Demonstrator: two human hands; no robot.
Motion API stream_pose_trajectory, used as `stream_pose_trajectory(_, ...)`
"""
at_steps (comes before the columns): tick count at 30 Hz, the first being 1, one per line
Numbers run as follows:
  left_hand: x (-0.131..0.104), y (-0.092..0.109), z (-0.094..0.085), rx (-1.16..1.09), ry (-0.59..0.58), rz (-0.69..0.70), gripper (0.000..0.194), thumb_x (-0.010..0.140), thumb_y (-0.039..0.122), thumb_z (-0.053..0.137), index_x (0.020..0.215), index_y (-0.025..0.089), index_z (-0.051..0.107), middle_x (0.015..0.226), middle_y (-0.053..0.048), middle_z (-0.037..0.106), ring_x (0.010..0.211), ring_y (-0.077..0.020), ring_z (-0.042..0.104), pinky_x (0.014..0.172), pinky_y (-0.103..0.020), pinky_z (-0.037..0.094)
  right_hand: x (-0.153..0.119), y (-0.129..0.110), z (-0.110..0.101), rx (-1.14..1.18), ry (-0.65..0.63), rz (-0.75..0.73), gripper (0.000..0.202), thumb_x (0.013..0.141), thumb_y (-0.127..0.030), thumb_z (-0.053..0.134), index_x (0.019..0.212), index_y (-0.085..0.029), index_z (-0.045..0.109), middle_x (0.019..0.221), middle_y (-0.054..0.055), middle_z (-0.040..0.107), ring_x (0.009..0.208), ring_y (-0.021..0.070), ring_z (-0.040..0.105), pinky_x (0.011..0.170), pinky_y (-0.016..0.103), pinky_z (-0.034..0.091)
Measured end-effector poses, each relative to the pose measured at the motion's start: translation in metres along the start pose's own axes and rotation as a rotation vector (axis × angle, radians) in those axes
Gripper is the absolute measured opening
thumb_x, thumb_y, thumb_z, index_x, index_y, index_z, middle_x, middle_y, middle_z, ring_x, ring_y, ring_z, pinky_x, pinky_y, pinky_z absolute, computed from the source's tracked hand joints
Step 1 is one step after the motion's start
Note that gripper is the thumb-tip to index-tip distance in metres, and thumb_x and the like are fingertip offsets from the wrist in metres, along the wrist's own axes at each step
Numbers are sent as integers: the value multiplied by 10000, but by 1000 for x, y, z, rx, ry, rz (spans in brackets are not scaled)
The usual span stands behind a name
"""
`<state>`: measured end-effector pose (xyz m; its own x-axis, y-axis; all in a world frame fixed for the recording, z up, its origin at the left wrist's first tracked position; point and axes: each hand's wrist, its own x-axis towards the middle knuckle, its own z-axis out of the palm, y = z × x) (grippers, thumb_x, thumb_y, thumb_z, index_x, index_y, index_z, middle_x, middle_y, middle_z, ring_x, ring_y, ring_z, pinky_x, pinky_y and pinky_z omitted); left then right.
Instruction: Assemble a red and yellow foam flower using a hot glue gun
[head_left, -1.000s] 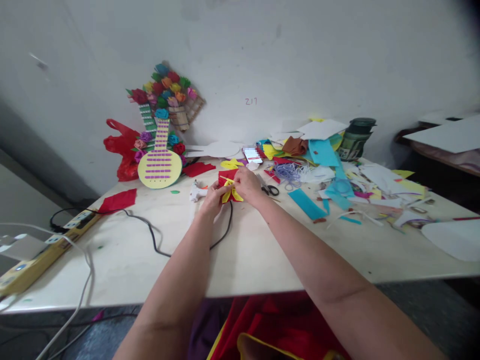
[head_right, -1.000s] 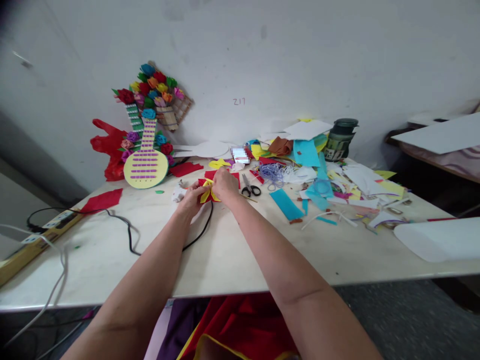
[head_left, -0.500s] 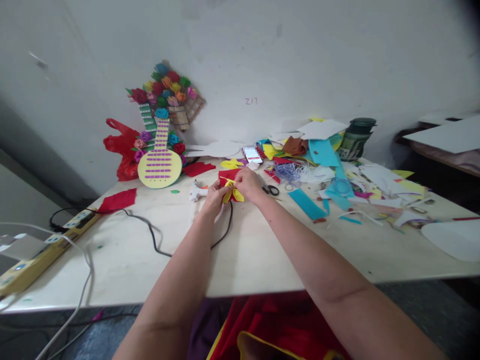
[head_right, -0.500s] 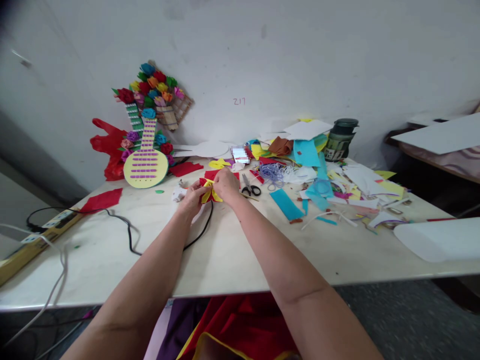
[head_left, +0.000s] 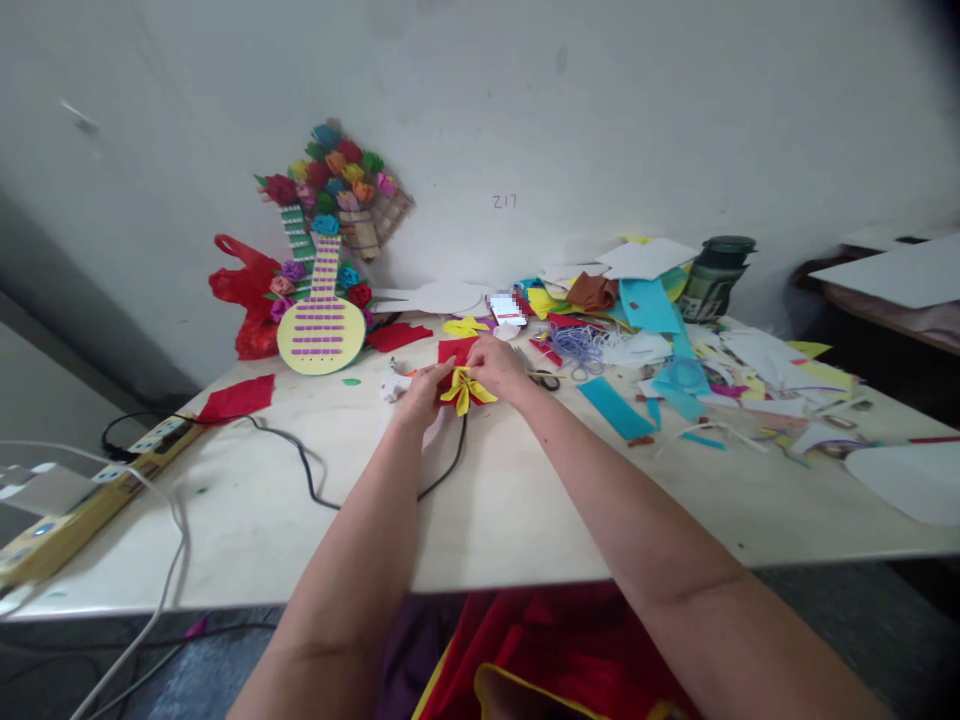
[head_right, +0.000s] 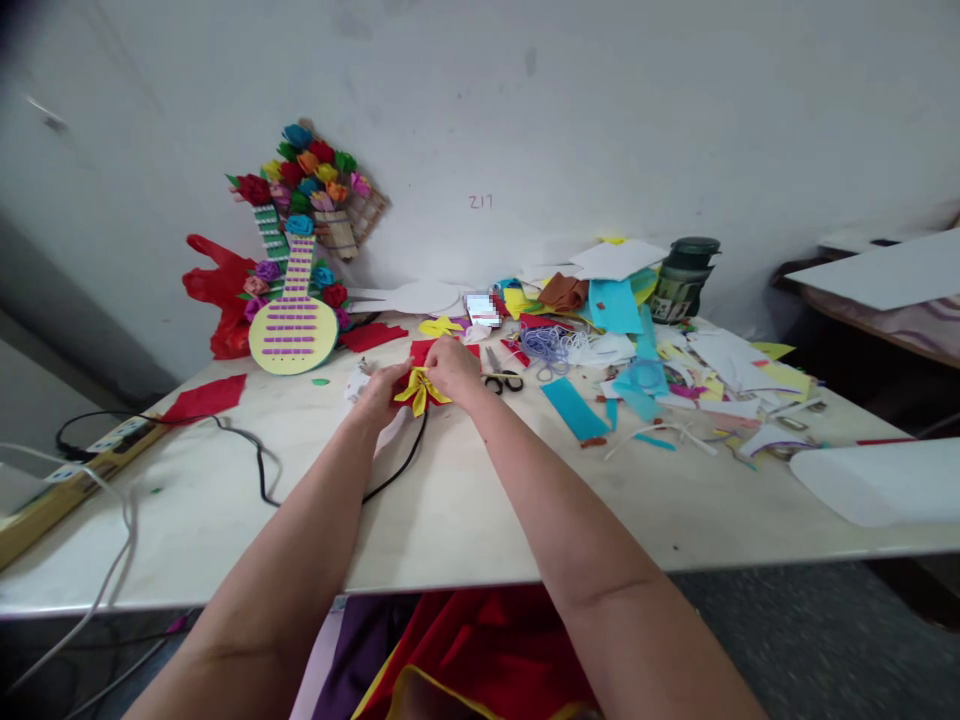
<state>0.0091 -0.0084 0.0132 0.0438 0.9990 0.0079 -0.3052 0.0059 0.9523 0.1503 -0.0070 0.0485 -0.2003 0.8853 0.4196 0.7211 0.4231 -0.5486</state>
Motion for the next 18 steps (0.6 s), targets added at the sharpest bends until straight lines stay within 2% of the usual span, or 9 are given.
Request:
stream_pose_trajectory(6, -2, 2, -6, 122, -39, 0, 275, 571, 347, 725, 579, 134, 552, 507, 0, 536, 441, -93, 474, 422, -207, 310, -2, 0, -5, -45, -26, -32, 88, 703, -142, 634, 664, -187, 699, 961, 30, 660, 856, 143, 591, 720, 243, 439)
stream_pose_trajectory(12, -4, 5, -5, 177, -79, 15, 325, 568, 392, 741, 570, 138, 538, 505, 5, 521, 456, -88, 464, 443, -210, 322, 1, 12, -7, -58, -85, -5, 100, 701, -270, 670, 775, -243, 731, 933, 14, 683, 845, 162, 606, 719, 266, 440)
stream_pose_trajectory(15, -5, 6, -6, 197, -102, 10, 336, 572, 412, 745, 599, 141, 548, 534, 2, 535, 486, -96, 486, 465, -212, 345, 5, 23, -5, 71, -127, -92, 198, 703, -242, 657, 885, -229, 733, 946, 29, 692, 860, 151, 608, 749, 252, 444)
stream_pose_trajectory(18, -5, 6, -7, 223, -117, 10, 332, 587, 418, 740, 630, 138, 567, 564, -5, 553, 512, -104, 505, 479, -216, 358, 8, 31, -4, 124, -146, -161, 192, 744, -221, 597, 870, -195, 740, 909, 44, 693, 830, 144, 605, 736, 244, 447)
